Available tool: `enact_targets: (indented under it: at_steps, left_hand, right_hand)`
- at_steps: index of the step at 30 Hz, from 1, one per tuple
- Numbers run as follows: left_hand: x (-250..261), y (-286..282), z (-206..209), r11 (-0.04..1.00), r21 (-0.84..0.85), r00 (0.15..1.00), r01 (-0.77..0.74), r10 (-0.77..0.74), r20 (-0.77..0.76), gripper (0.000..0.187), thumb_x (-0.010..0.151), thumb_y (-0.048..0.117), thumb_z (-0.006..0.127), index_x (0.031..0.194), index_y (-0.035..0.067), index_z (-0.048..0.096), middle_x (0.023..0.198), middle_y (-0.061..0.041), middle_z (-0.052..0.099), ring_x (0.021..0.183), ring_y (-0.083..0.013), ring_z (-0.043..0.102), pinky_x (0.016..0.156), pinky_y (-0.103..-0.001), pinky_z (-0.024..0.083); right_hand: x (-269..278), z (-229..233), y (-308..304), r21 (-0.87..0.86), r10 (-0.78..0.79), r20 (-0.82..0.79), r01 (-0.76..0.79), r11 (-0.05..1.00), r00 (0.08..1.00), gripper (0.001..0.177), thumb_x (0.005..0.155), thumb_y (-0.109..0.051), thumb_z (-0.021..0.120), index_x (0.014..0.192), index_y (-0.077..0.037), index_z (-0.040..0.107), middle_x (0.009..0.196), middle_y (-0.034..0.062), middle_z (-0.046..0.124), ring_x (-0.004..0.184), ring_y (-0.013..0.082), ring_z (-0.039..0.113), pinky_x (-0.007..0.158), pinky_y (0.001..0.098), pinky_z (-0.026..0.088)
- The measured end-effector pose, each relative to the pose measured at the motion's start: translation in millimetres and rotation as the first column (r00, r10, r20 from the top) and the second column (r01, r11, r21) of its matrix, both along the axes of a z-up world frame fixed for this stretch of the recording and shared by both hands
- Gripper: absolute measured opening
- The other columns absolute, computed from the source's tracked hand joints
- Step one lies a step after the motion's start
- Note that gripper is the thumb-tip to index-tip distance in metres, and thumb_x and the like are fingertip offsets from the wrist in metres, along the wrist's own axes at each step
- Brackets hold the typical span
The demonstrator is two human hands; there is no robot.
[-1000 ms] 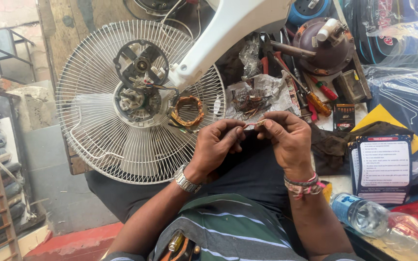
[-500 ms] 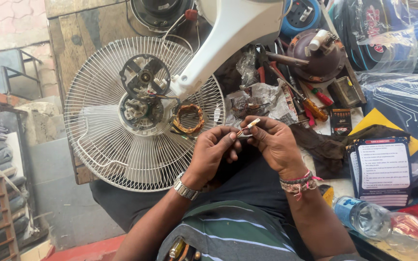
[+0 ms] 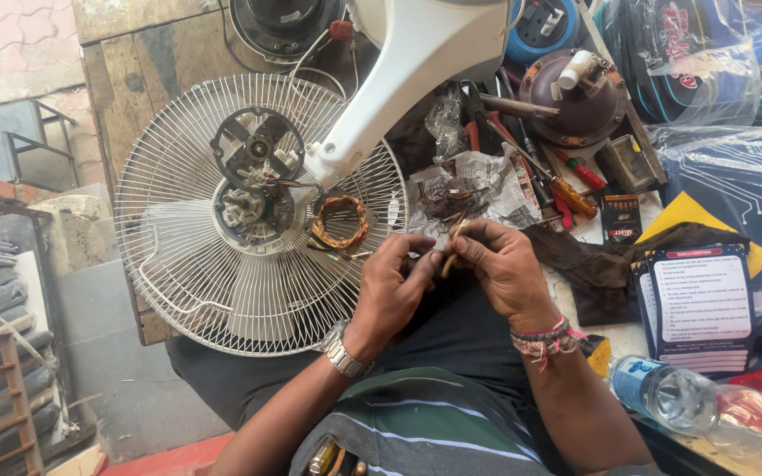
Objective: The person disassembles a white table fan by removing the front grille and motor housing. They unwrap a small component from a paper packet and strip the insulation from a short length of wire using a tool.
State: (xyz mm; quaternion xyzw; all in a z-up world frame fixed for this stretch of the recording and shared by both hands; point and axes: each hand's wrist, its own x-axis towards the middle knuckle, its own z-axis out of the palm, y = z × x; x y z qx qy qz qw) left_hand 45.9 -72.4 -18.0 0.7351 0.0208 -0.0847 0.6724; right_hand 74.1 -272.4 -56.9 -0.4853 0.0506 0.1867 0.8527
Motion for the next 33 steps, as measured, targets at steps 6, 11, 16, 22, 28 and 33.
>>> enact_targets:
  at_steps: [6,11,16,22,28,33]
  left_hand:
    - [13,-9,-8,0.998,-0.059,0.991,0.003,0.004,0.132,0.023,0.099,0.013,0.071,0.118,0.0,0.075,0.092,-0.001,0.057,0.065,-0.0046,0.052,0.057,-0.021,0.046]
    - [24,-20,-26,0.854,-0.519,0.959,-0.036,-0.118,-0.259,0.02,0.096,0.013,0.071,0.111,-0.001,0.072,0.079,0.001,0.066,0.061,-0.0015,0.05,0.052,-0.017,0.038]
    - [32,-25,-39,0.842,-0.539,0.943,-0.014,-0.168,-0.287,0.015,0.1,0.016,0.068,0.104,0.003,0.07,0.075,0.005,0.063,0.059,-0.0009,0.049,0.051,-0.016,0.038]
    - [39,-38,-59,0.85,-0.526,0.956,-0.008,-0.148,-0.253,0.016,0.104,0.019,0.062,0.104,0.003,0.066,0.081,0.004,0.063,0.068,-0.0016,0.053,0.059,-0.018,0.044]
    - [42,-47,-60,0.957,-0.29,0.984,0.006,-0.058,-0.169,0.018,0.105,0.019,0.058,0.105,0.002,0.064,0.083,0.002,0.066,0.073,-0.0044,0.061,0.064,-0.021,0.051]
    - [49,-46,-46,0.998,-0.046,0.996,0.049,-0.045,0.078,0.019,0.103,0.018,0.062,0.1,-0.001,0.062,0.082,-0.004,0.066,0.071,-0.0089,0.062,0.062,-0.027,0.052]
  right_hand:
    - [-9,15,0,-0.256,-0.026,0.034,0.034,0.966,0.999,0.022,0.09,-0.005,0.074,0.11,0.005,0.072,0.096,0.0096,0.076,0.087,0.0131,0.07,0.079,0.0248,0.056]
    - [-9,11,-3,-0.232,-0.075,0.055,0.086,0.969,0.996,0.021,0.088,-0.002,0.078,0.105,0.003,0.067,0.094,0.0096,0.075,0.085,0.0131,0.071,0.078,0.0245,0.057]
    - [-8,2,-12,-0.233,-0.069,0.024,0.073,0.97,0.997,0.018,0.088,-0.001,0.077,0.103,0.006,0.069,0.091,0.0117,0.075,0.08,0.0148,0.071,0.073,0.0266,0.059]
    - [-2,-20,-18,-0.102,-0.098,-0.069,0.09,0.991,0.993,0.017,0.089,-0.001,0.075,0.103,0.006,0.069,0.09,0.0121,0.074,0.081,0.0168,0.072,0.07,0.0295,0.06]
    - [11,-53,-22,0.236,0.007,-0.27,0.059,0.97,0.963,0.018,0.091,-0.006,0.074,0.106,0.001,0.067,0.09,0.0096,0.074,0.08,0.0176,0.072,0.073,0.03,0.059]
    - [14,-44,-31,0.35,0.098,-0.232,-0.011,0.937,0.968,0.017,0.097,-0.008,0.072,0.11,0.003,0.068,0.093,0.0095,0.074,0.083,0.0178,0.072,0.078,0.0309,0.059]
